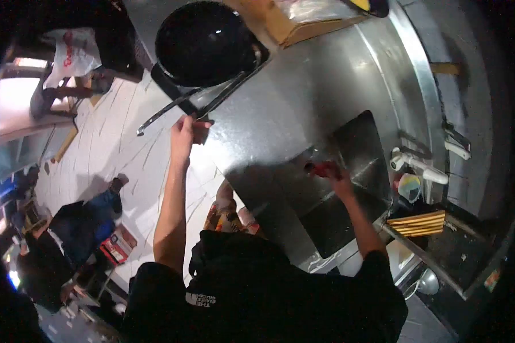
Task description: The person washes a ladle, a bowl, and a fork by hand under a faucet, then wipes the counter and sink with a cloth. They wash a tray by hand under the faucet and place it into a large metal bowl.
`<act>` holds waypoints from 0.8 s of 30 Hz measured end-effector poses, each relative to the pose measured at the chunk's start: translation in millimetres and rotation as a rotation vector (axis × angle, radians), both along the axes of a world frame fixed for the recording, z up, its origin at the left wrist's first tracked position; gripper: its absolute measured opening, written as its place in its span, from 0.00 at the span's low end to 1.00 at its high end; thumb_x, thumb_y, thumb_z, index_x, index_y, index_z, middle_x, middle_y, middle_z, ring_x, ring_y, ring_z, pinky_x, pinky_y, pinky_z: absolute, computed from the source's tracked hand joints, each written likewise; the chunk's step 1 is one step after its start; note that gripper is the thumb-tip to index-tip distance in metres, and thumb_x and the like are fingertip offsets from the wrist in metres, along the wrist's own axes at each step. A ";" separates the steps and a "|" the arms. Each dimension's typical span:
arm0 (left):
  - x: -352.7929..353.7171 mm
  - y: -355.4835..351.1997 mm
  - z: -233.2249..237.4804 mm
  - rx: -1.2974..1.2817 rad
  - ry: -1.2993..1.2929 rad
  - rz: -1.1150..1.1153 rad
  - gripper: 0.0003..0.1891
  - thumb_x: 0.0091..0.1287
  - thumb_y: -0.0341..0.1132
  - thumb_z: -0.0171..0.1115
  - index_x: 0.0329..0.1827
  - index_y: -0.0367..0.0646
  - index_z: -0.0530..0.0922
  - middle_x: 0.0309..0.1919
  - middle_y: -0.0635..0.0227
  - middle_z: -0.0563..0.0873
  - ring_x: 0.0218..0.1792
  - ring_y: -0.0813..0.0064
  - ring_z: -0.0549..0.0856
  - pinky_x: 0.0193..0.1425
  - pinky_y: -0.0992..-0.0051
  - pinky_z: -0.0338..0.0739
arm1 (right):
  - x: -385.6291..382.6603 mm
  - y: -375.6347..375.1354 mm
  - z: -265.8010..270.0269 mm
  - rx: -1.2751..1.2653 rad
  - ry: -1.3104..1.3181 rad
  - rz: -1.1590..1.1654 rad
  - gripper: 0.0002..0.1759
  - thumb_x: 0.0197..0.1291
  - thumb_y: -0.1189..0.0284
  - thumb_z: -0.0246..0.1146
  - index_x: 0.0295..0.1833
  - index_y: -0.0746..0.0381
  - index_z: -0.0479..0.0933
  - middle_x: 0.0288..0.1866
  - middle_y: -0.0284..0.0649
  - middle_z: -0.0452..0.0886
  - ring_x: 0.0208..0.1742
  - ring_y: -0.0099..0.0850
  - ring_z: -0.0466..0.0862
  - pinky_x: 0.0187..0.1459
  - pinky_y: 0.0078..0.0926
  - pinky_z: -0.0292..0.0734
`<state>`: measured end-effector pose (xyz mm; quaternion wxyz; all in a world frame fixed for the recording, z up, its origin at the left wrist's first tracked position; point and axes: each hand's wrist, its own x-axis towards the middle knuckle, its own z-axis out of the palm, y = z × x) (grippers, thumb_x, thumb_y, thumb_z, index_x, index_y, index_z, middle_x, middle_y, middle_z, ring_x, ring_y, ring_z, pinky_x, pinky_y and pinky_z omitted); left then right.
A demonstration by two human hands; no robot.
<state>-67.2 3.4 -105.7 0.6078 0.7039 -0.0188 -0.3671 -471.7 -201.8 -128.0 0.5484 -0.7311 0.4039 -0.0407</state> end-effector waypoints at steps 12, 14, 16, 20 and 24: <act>3.3 8.6 -10.2 0.049 0.030 0.030 0.17 0.65 0.45 0.47 0.30 0.39 0.74 0.18 0.70 0.76 0.18 0.80 0.73 0.21 0.80 0.67 | 233.0 -46.0 8.0 -0.840 -0.200 0.314 0.23 0.60 0.61 0.58 0.61 0.49 0.71 0.64 0.44 0.68 0.67 0.44 0.64 0.66 0.46 0.55; 2.4 7.2 -5.7 0.057 0.031 0.055 0.17 0.65 0.45 0.47 0.30 0.40 0.75 0.17 0.72 0.74 0.18 0.81 0.72 0.21 0.80 0.65 | 264.5 -1.8 5.8 -1.080 -0.072 0.348 0.24 0.57 0.61 0.61 0.61 0.45 0.72 0.65 0.44 0.67 0.69 0.45 0.61 0.68 0.50 0.49; 2.8 7.2 -11.0 -0.024 0.047 0.074 0.17 0.64 0.46 0.46 0.30 0.41 0.75 0.17 0.73 0.73 0.17 0.82 0.71 0.20 0.80 0.64 | 269.5 27.1 6.6 -0.882 -0.206 0.512 0.27 0.56 0.63 0.62 0.63 0.37 0.68 0.71 0.40 0.59 0.74 0.41 0.51 0.70 0.54 0.38; 5.3 -0.2 -11.0 0.067 0.027 0.057 0.19 0.64 0.50 0.46 0.29 0.44 0.75 0.16 0.75 0.72 0.15 0.83 0.67 0.19 0.81 0.60 | 247.0 47.2 9.2 -0.902 -0.292 0.647 0.31 0.52 0.63 0.64 0.64 0.37 0.67 0.71 0.36 0.61 0.74 0.39 0.53 0.71 0.51 0.40; 7.1 1.5 -19.1 0.039 -0.005 0.031 0.20 0.64 0.52 0.45 0.29 0.45 0.75 0.17 0.75 0.72 0.14 0.84 0.65 0.19 0.81 0.59 | 209.0 75.9 10.6 -0.745 -0.505 1.037 0.22 0.46 0.66 0.66 0.52 0.51 0.78 0.61 0.32 0.73 0.69 0.30 0.63 0.70 0.45 0.48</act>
